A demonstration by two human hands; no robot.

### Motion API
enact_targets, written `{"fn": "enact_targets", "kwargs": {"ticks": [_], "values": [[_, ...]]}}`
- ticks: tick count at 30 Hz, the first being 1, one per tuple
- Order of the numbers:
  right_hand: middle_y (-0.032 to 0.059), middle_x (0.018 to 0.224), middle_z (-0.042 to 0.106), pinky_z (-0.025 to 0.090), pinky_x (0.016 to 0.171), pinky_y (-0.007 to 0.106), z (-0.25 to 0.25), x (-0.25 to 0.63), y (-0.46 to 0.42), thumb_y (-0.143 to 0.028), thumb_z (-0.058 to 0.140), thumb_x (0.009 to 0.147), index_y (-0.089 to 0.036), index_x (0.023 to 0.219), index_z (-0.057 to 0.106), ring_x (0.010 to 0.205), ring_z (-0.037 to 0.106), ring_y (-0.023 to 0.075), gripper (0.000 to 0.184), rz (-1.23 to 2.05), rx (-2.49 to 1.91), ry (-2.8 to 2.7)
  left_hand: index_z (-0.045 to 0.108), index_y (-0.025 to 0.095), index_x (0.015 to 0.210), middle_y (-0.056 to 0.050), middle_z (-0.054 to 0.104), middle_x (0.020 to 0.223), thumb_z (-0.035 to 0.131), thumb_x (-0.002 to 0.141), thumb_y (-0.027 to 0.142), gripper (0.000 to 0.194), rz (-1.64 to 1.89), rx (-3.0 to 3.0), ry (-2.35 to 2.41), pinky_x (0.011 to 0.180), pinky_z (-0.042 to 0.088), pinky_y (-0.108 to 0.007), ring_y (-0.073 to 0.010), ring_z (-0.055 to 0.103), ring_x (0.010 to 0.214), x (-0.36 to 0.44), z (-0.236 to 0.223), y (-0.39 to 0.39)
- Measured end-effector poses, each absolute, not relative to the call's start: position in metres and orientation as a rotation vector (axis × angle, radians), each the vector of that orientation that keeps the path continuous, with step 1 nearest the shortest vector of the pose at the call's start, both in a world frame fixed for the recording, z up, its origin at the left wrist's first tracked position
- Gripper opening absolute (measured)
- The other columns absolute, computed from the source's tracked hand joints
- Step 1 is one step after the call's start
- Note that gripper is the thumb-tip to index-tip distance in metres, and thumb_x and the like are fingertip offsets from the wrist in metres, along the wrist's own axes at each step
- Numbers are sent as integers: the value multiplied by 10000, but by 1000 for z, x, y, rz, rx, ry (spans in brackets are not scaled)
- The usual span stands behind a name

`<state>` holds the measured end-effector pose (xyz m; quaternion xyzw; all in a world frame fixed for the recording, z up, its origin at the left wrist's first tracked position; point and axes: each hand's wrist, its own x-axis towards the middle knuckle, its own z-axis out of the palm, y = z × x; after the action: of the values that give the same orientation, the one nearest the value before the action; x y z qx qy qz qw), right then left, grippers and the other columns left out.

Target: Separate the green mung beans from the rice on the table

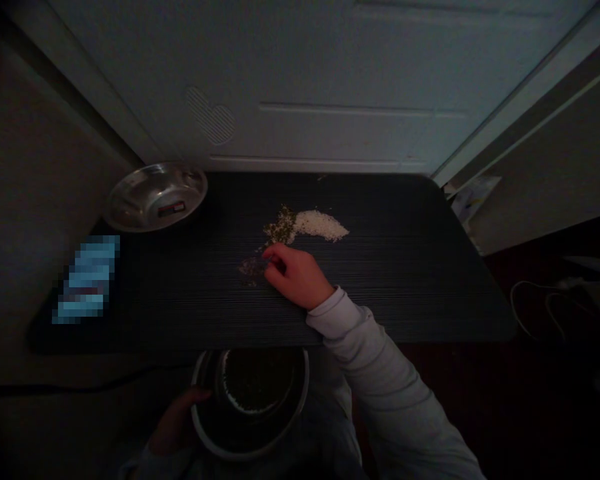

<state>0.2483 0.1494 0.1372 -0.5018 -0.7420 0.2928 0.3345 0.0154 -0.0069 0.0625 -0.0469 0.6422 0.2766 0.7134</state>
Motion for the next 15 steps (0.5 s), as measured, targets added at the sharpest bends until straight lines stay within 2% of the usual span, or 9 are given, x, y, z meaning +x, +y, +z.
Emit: {"fn": "enact_targets", "kwargs": {"ticks": [8, 15], "values": [[-22, 655, 576, 380, 588, 217, 139, 248, 149, -188, 483, 740, -171, 866, 588, 593, 516, 106, 165, 768, -1329, -1908, 649, 183, 463, -20, 643, 421, 658, 550, 163, 90, 539, 28, 1462, 672, 461, -362, -282, 667, 622, 18, 77, -3], [-27, 612, 530, 356, 562, 219, 143, 254, 151, -159, 451, 686, -182, 761, 547, 560, 475, 109, 124, 735, -1373, -1832, 653, 189, 461, -38, 696, 495, 670, 544, 170, 87, 574, -26, 1435, 788, 467, -398, -315, 682, 716, 19, 76, -2]]}}
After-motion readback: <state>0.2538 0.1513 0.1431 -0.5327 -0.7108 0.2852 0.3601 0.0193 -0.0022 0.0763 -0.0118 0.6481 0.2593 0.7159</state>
